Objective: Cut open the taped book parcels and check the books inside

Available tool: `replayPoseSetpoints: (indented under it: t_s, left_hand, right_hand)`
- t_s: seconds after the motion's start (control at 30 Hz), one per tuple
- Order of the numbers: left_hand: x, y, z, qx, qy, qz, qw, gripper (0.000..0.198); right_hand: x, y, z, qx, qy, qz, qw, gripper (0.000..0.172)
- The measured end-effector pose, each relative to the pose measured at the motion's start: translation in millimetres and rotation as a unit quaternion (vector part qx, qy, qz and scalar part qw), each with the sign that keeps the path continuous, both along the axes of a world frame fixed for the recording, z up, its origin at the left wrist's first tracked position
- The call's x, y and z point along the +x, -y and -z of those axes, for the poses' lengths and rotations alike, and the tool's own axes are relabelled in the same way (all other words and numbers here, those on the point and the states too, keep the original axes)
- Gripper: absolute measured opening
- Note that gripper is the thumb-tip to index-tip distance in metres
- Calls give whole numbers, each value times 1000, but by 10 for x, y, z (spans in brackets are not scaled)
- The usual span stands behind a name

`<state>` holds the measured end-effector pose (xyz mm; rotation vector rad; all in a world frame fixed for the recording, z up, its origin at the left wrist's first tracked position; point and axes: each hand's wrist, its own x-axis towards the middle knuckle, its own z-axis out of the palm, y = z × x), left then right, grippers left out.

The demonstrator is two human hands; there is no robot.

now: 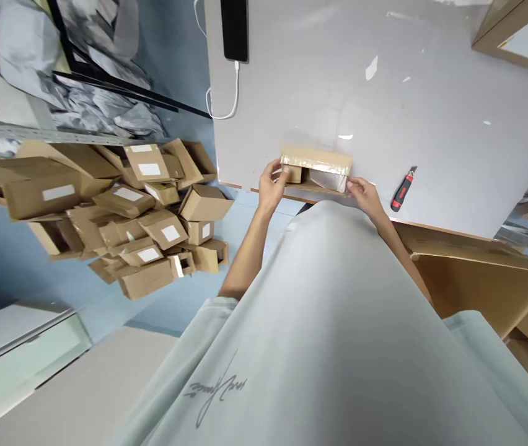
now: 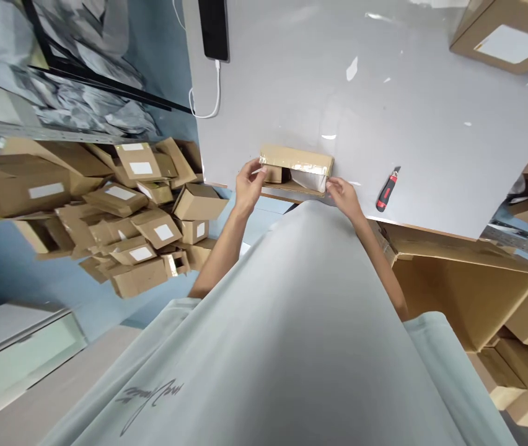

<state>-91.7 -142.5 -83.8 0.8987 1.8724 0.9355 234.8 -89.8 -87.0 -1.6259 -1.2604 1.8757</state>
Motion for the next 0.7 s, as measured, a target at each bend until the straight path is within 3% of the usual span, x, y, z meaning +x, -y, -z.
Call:
replayPoseSetpoints:
  t_s: [0.17, 0.27, 0.37, 0.57, 0.7]
  left_hand:
    - [243, -168, 38, 14, 36, 78, 996, 78]
    - [426, -281, -107, -3, -20, 182, 983, 95]
    - [552, -422, -326, -64, -102, 293, 949, 114]
    - [655, -767, -593, -139, -179, 392, 892, 134]
    - [673, -868, -636, -155, -200, 418, 872, 135]
  right_hand:
    - [170, -59, -153, 63, 97, 4, 993, 68]
    - [346, -117, -327, 113, 178, -9, 978, 65]
    - [387, -179, -514, 153, 256, -46, 953, 61]
    - [68, -340, -656, 153, 423, -81, 889, 40]
    - [-166, -388, -623, 144, 447, -58, 881, 27]
